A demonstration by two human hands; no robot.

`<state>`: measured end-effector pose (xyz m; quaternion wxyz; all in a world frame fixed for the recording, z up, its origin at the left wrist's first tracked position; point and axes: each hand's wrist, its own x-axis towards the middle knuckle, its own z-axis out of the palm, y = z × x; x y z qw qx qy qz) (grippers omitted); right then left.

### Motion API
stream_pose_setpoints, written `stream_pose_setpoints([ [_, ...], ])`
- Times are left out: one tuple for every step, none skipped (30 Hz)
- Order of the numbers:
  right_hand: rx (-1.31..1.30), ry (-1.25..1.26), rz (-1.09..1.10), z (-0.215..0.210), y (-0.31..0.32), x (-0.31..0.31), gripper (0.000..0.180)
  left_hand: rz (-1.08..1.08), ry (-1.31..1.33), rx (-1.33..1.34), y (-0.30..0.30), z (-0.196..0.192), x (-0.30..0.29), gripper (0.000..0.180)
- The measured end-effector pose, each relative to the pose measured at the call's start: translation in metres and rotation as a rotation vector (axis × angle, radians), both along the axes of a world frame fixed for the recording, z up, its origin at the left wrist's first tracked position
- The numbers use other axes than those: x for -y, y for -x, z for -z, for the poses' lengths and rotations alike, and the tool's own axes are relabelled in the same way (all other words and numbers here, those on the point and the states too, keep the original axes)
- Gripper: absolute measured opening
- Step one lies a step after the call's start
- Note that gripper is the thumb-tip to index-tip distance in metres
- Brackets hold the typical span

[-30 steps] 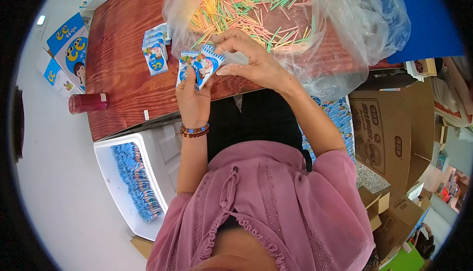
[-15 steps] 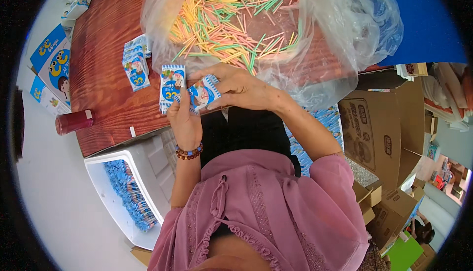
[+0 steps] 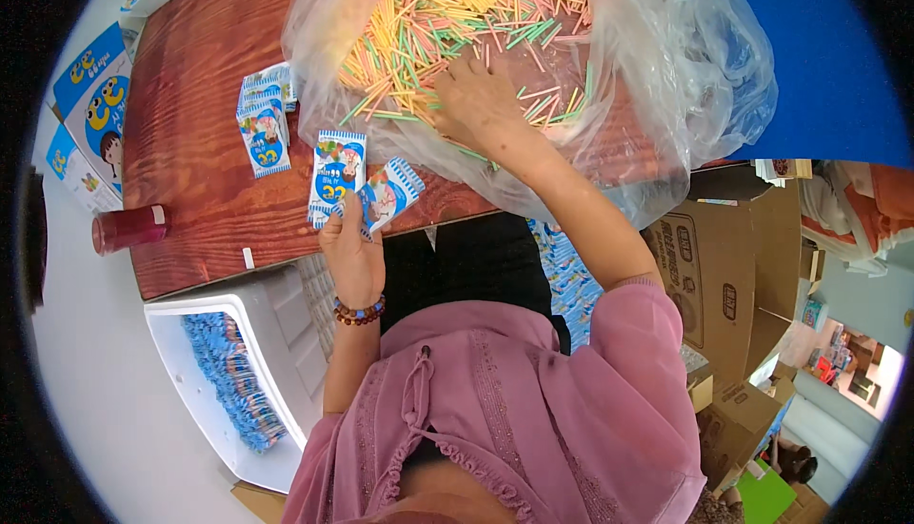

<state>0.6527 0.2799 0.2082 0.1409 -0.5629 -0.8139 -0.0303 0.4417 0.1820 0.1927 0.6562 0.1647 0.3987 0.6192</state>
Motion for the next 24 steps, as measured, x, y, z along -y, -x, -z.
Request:
stream_pose_setpoints([
  [0.009, -0.028, 0.016, 0.003, 0.002, -0.002, 0.031, 0.01, -0.023, -0.01, 0.0, 0.001, -0.002, 0.013],
  [0.012, -0.018, 0.011, 0.005, 0.003, -0.004, 0.031, 0.019, -0.046, -0.02, 0.0, 0.0, -0.002, 0.013],
  [0.071, -0.015, 0.033, 0.007, 0.004, -0.005, 0.027, 0.015, -0.036, -0.016, 0.0, -0.002, 0.0, 0.013],
  [0.128, -0.018, 0.054, 0.008, 0.006, -0.008, 0.024, 0.018, -0.03, 0.0, 0.0, -0.005, -0.001, 0.013],
  [0.13, -0.015, 0.048, 0.009, 0.009, -0.008, 0.024, 0.021, -0.024, 0.016, 0.0, -0.006, -0.002, 0.013],
  [0.159, -0.056, 0.067, 0.012, 0.011, -0.009, 0.022, 0.015, -0.021, 0.018, 0.0, -0.004, -0.002, 0.013],
  [0.188, -0.096, 0.085, 0.013, 0.013, -0.009, 0.02, 0.012, -0.01, 0.016, 0.001, -0.002, -0.002, 0.013],
  [0.189, -0.095, 0.078, 0.014, 0.012, -0.009, 0.02, 0.009, 0.0, 0.013, 0.002, -0.001, -0.002, 0.013],
  [0.194, -0.074, 0.063, 0.014, 0.008, -0.008, 0.02, 0.004, 0.002, 0.014, 0.003, -0.002, -0.001, 0.013],
  [0.2, -0.055, 0.049, 0.014, 0.003, -0.008, 0.02, 0.002, 0.008, 0.009, 0.003, -0.003, -0.001, 0.013],
  [0.201, -0.056, 0.045, 0.013, 0.0, -0.007, 0.02, 0.001, 0.015, 0.004, 0.003, -0.004, -0.001, 0.013],
  [0.117, 0.028, 0.051, 0.013, -0.003, -0.007, 0.021, -0.003, 0.015, 0.006, 0.003, -0.004, -0.002, 0.013],
  [0.032, 0.114, 0.06, 0.014, -0.005, -0.004, 0.022, -0.003, 0.006, 0.009, 0.003, -0.003, -0.002, 0.012],
  [0.032, 0.116, 0.059, 0.015, -0.008, -0.004, 0.022, -0.002, -0.004, 0.012, 0.002, -0.003, -0.001, 0.012],
  [-0.046, 0.103, 0.023, 0.017, -0.011, -0.004, 0.018, -0.001, -0.002, 0.011, 0.001, -0.003, 0.0, 0.012],
  [-0.125, 0.086, -0.012, 0.018, -0.013, -0.006, 0.016, 0.002, -0.002, 0.009, 0.0, -0.002, 0.0, 0.012],
  [-0.128, 0.085, -0.011, 0.018, -0.015, -0.007, 0.016, 0.007, -0.002, 0.007, 0.0, -0.002, 0.0, 0.012],
  [-0.216, 0.171, 0.044, 0.018, -0.018, -0.008, 0.017, 0.009, -0.003, 0.004, 0.0, -0.002, 0.001, 0.012],
  [-0.301, 0.257, 0.098, 0.017, -0.021, -0.008, 0.019, 0.01, -0.002, 0.009, 0.0, -0.003, 0.001, 0.012],
  [-0.303, 0.254, 0.1, 0.016, -0.023, -0.008, 0.019, 0.012, -0.001, 0.014, 0.0, -0.003, 0.001, 0.012],
  [-0.472, 0.296, 0.139, 0.015, -0.026, -0.008, 0.022, 0.014, -0.003, 0.012, -0.001, -0.003, 0.001, 0.012],
  [-0.643, 0.339, 0.175, 0.014, -0.026, -0.007, 0.025, 0.011, -0.011, 0.011, -0.001, -0.003, 0.001, 0.012],
  [-0.648, 0.338, 0.175, 0.013, -0.027, -0.007, 0.025, 0.008, -0.019, 0.009, -0.002, -0.003, 0.001, 0.011],
  [-0.664, 0.386, 0.189, 0.012, -0.028, -0.008, 0.025, 0.008, -0.02, 0.005, -0.002, -0.002, 0.001, 0.011],
])
